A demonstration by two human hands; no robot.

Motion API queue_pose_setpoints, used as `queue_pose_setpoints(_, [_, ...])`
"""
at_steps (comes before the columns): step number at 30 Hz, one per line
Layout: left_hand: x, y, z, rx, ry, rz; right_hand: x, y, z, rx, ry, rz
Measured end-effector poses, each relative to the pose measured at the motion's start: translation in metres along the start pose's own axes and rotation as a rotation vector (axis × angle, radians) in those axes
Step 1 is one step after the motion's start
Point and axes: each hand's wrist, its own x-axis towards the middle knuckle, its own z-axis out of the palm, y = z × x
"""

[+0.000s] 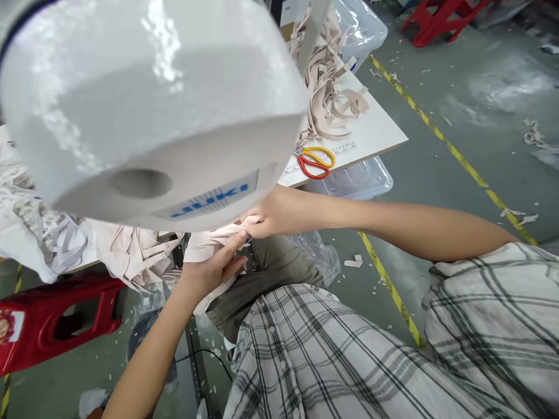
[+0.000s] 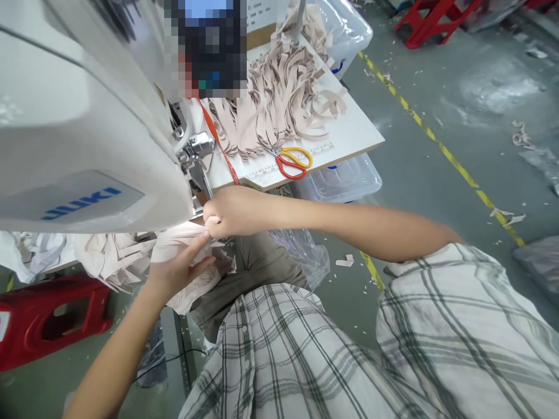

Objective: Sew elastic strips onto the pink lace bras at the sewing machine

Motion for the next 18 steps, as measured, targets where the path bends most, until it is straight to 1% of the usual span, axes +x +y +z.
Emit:
queue_pose_setpoints(2, [0.003,0.004,-0.002,-0.039,-0.016,-0.027,-0.003,0.003,0.004,-0.006,0.028,0.008])
queue_pose_setpoints(4, [0.007,0.012,-0.007,-0.061,-0.022,-0.087,-0.008,0.009,0.014,-0.015,0.109,-0.005])
queue_pose_setpoints(5, [0.008,0.016,-0.009,-0.063,-0.021,-0.122,-0.012,0.013,0.020,-0.025,0.183,-0.029])
queue_pose_setpoints(8, [0.013,0.029,-0.015,-0.060,-0.003,-0.218,-0.020,0.027,0.041,-0.057,0.466,-0.150])
queue_pose_setpoints(10, [0.015,0.034,-0.017,-0.075,-0.004,-0.252,-0.021,0.035,0.051,-0.053,0.596,-0.209])
queue_pose_setpoints(12, [0.017,0.038,-0.018,-0.078,-0.011,-0.279,-0.019,0.039,0.055,-0.021,0.630,-0.225])
queue_pose_setpoints(15, [0.018,0.043,-0.017,-0.046,-0.022,-0.306,-0.015,0.039,0.050,0.024,0.598,-0.206])
queue_pose_setpoints(18, [0.017,0.047,-0.013,0.052,-0.024,-0.318,-0.013,0.035,0.043,0.022,0.576,-0.185])
